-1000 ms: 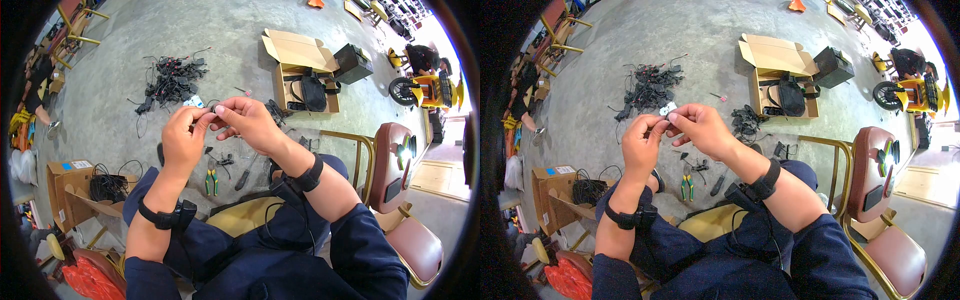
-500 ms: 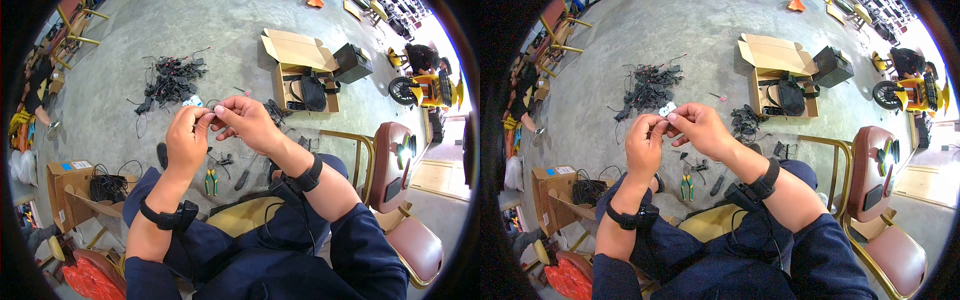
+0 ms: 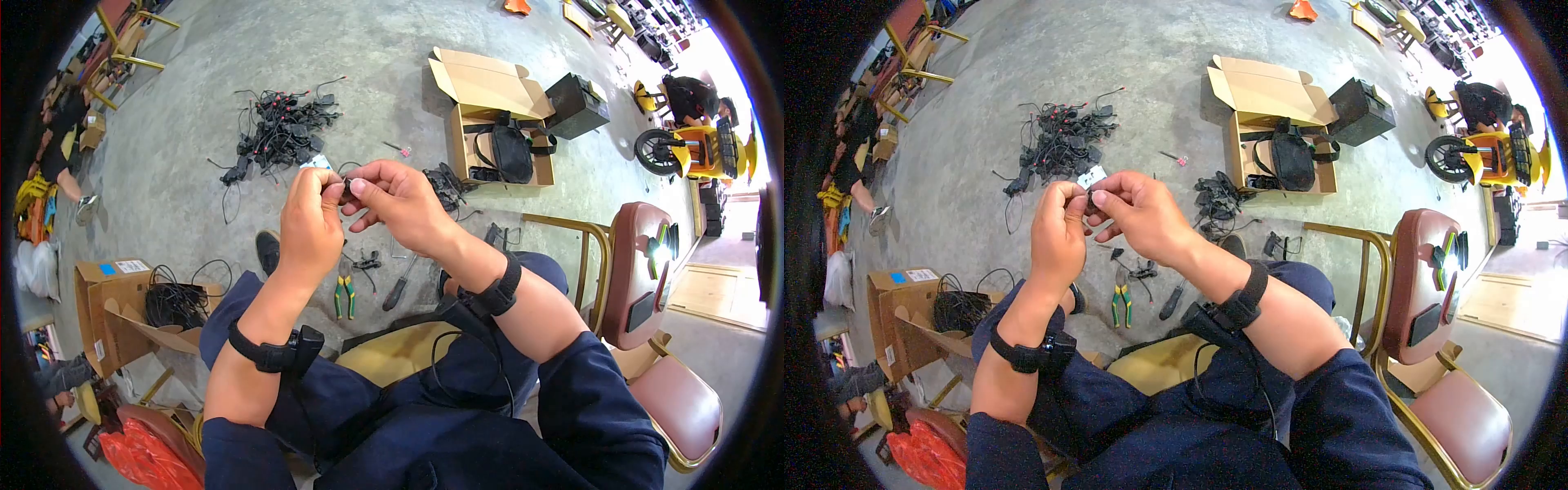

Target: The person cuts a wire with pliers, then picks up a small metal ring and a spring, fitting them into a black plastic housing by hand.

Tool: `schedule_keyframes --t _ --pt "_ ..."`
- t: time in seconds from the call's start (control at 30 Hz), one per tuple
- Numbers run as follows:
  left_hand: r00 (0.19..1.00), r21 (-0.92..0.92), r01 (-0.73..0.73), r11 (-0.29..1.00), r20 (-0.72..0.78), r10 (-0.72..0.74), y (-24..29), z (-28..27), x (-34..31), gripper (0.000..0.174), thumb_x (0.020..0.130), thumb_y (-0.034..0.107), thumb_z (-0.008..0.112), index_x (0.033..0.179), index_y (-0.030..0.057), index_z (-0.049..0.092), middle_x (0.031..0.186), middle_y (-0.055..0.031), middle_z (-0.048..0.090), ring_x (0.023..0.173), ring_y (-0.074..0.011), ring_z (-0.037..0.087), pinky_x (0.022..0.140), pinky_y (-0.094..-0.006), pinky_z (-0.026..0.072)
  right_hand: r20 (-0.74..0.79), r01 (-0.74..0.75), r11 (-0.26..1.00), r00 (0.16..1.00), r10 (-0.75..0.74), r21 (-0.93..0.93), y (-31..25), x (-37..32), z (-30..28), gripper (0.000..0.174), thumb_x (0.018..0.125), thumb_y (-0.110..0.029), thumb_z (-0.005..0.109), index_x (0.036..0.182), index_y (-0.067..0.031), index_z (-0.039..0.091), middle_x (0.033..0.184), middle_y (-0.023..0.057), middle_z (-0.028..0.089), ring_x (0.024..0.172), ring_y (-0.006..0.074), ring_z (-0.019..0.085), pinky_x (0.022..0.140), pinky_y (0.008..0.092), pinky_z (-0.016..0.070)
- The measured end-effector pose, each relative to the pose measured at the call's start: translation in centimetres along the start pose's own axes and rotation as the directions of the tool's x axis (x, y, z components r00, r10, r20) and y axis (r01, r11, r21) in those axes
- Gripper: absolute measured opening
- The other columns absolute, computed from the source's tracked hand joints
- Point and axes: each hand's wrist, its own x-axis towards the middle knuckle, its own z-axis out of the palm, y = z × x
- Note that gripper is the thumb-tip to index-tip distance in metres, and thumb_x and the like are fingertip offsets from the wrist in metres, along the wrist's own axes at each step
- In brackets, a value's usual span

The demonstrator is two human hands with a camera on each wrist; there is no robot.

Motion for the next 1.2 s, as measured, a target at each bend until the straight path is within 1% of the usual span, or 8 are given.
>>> schedule_keyframes --t 0.5,0.57,0.67,0.77,0.9,1.0,1.1,1.2 --pt "0.993 0.026 -0.116 0.993 -0.009 0.116 0.5 0.3 0.2 0.005 0.086 0.005 0.052 0.086 0.0014 0.048 0.079 -0.0135 0.054 0.069 -0.0303 0.054 0.06 -0.0359 0.0435 -0.023 -0.215 0.973 0.976 0.218 0.081 -1.3 -0.1 -0.3 0.024 0.089 -0.022 0.056 0.099 -0.0001 0.051 0.091 0.007 0.059 0.08 0.0147 0.06 0.064 0.0286 0.0522" --pt "0.996 0.043 -0.091 0.995 0.01 0.091 0.6 0.3 0.1 0.008 0.091 0.009 0.048 0.088 0.0017 0.049 0.083 -0.0099 0.056 0.073 -0.0206 0.056 0.064 -0.0311 0.0448 -0.015 -0.187 0.975 0.982 0.19 0.124 -1.1 0.1 -0.6 0.025 0.088 -0.021 0.057 0.098 0.0015 0.05 0.088 0.0083 0.059 0.074 0.0158 0.061 0.059 0.0286 0.0533" --pt "0.997 -0.048 0.05 0.998 0.053 -0.047 0.8 0.2 0.0 0.008 0.091 0.01 0.048 0.088 0.0018 0.049 0.084 -0.0097 0.057 0.074 -0.0199 0.056 0.065 -0.0309 0.045 0.017 -0.208 0.961 0.978 0.209 0.18 -1.2 0.1 -0.7 0.024 0.088 -0.019 0.057 0.098 0.001 0.05 0.089 0.0085 0.059 0.077 0.0165 0.061 0.062 0.0299 0.0535" --pt "0.999 -0.022 0.02 1.0 0.041 -0.019 0.7 0.2 0.0 0.008 0.091 0.01 0.048 0.088 0.0016 0.049 0.085 -0.0098 0.057 0.075 -0.0194 0.056 0.066 -0.0306 0.0452 0.033 -0.231 0.952 0.973 0.229 0.201 -1.3 0.1 -0.7 0.022 0.088 -0.017 0.057 0.099 0.001 0.05 0.091 0.0091 0.058 0.08 0.0172 0.06 0.065 0.0311 0.0533" --pt "1.0 -0.009 -0.007 1.0 0.019 0.007 0.5 0.3 0.1 0.009 0.09 0.01 0.049 0.089 0.0012 0.049 0.087 -0.0105 0.057 0.075 -0.0194 0.056 0.067 -0.0304 0.0453 0.068 -0.239 0.945 0.971 0.23 0.223 -1.2 0.1 -0.9 0.018 0.088 -0.016 0.057 0.098 -0.0019 0.051 0.093 0.0081 0.059 0.085 0.0184 0.06 0.069 0.0324 0.0525" --pt "0.996 -0.053 -0.082 0.995 -0.041 0.079 0.3 0.5 0.2 0.006 0.086 0.004 0.052 0.086 0.0012 0.047 0.079 -0.013 0.054 0.069 -0.0278 0.056 0.06 -0.0347 0.0452 0.102 -0.219 0.945 0.975 0.199 0.244 -0.8 0.3 -1.1 0.017 0.088 -0.015 0.056 0.098 -0.002 0.051 0.095 0.0095 0.059 0.089 0.0194 0.06 0.071 0.0328 0.0523" --pt "0.998 -0.058 -0.062 0.996 -0.038 0.059 0.7 0.3 0.2 0.006 0.087 0.005 0.052 0.086 0.0009 0.047 0.079 -0.0126 0.054 0.068 -0.0267 0.056 0.06 -0.0347 0.0452 0.103 -0.192 0.952 0.98 0.172 0.237 -0.8 0.3 -0.9 0.019 0.088 -0.015 0.056 0.1 -0.0014 0.051 0.096 0.0103 0.059 0.087 0.0203 0.062 0.068 0.0326 0.053" --pt "0.993 -0.128 0.12 0.985 0.038 -0.116 0.7 0.1 0.2 0.007 0.088 0.007 0.051 0.087 0.001 0.047 0.077 -0.0117 0.055 0.064 -0.0242 0.056 0.058 -0.0337 0.0452 -0.013 -0.153 0.988 0.988 0.153 0.032 -1.5 0.1 -0.3 0.021 0.088 -0.018 0.057 0.096 0.0001 0.053 0.087 0.0092 0.062 0.077 0.0167 0.063 0.062 0.029 0.0524"
